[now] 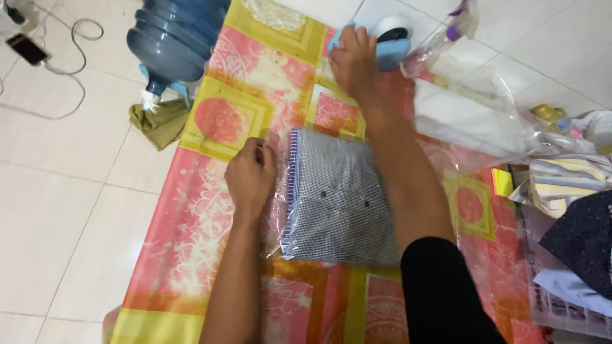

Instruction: The person places a folded blue and white striped shirt into a clear plastic bag on a table. They then smooth the bag, fold the excess plastic over the shirt, and seal the bag using a handheld heat sealer.

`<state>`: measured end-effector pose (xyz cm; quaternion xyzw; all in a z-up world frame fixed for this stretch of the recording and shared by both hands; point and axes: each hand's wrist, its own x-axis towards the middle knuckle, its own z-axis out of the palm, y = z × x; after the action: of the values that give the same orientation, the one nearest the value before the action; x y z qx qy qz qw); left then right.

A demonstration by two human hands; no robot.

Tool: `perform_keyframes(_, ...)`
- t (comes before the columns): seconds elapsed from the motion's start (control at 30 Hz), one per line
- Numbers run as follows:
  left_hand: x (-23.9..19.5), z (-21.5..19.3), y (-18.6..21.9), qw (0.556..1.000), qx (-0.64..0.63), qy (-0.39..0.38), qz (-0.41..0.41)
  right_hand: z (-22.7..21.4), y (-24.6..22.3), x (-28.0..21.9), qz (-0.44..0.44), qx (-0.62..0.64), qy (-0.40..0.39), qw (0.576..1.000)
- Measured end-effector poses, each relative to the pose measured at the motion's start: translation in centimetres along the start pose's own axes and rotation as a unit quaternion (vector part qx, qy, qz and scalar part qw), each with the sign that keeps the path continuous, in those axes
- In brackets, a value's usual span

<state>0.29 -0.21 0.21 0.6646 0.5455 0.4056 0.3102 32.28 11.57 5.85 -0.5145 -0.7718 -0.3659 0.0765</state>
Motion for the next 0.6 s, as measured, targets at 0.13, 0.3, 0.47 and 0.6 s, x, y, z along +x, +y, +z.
perform_keyframes(0.13, 0.2, -0.2, -0.6, 1.0, 0.001, 0.005, -0.011, -2.9, -3.6, 0.5, 0.077, 0.065, 0.069, 0.992)
perform_keyframes(0.3, 0.2, -0.2, -0.7, 1.0, -0.016, 0.0, 0.005, -8.7, -6.6, -3.5, 0.075, 0.19, 0.056, 0.977)
perform_keyframes(0.47, -0.3, 0.4, -1.6, 0.999, 0.014, 0.02, 0.031, -18.1, -10.9, -8.5, 0.082, 0.218, 0.151, 0.961)
perform_keyframes(0.6, 0.1, 0.4, -1.6, 0.995, -0.025, 0.067, 0.074, -24.0, -14.7, -12.0, 0.141, 0.259, 0.123, 0.948)
